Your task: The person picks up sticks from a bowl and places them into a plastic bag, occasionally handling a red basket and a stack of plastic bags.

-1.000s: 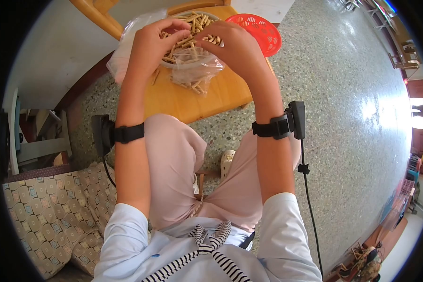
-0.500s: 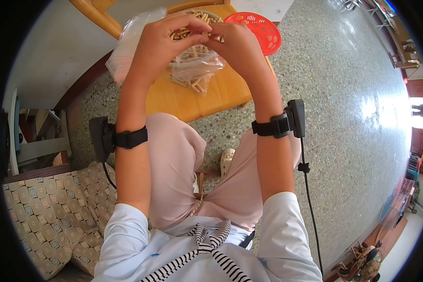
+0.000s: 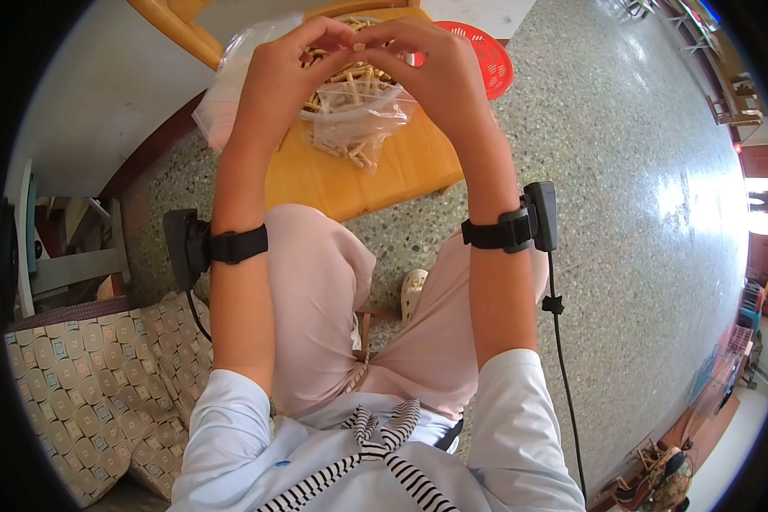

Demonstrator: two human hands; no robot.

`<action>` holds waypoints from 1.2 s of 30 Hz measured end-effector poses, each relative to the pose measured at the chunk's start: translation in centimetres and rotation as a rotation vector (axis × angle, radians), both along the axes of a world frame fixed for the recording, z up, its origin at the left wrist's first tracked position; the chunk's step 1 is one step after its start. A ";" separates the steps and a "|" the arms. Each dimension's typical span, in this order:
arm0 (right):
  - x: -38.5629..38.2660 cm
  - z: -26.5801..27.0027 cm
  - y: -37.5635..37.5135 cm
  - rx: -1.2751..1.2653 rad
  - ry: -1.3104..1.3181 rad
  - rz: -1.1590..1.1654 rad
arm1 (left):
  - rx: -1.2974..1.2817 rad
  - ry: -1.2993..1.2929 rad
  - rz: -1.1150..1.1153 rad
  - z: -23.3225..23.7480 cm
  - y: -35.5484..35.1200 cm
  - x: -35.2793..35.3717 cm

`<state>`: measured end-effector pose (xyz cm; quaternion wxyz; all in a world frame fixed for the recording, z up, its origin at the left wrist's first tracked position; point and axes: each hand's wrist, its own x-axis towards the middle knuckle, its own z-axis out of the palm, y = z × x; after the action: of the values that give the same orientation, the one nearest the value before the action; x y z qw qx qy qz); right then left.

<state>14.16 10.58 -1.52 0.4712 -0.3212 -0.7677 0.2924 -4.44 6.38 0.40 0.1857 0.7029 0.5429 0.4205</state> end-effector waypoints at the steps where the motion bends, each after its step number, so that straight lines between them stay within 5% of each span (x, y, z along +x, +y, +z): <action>1: -0.1 -0.2 0.1 0.022 -0.011 0.006 | -0.021 0.014 0.003 0.0 0.0 0.0; 14: -0.2 -0.4 -0.2 0.084 -0.056 -0.029 | -0.036 -0.045 -0.062 -0.6 0.2 -0.1; 23: 1.2 -0.2 0.5 -0.080 -0.044 0.044 | -0.072 -0.384 -0.141 -1.1 0.9 -0.6; 31: 2.5 -2.1 0.6 0.014 -0.551 0.041 | -0.032 0.033 -0.010 -1.8 0.8 -1.1; 36: 2.4 -2.1 1.2 -0.054 -0.526 0.117 | -0.051 0.120 -0.020 -1.6 0.6 -0.9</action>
<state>16.61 11.80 -3.58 0.2291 -0.3538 -0.8729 0.2458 -5.38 6.94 -1.21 0.1750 0.7271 0.5566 0.3618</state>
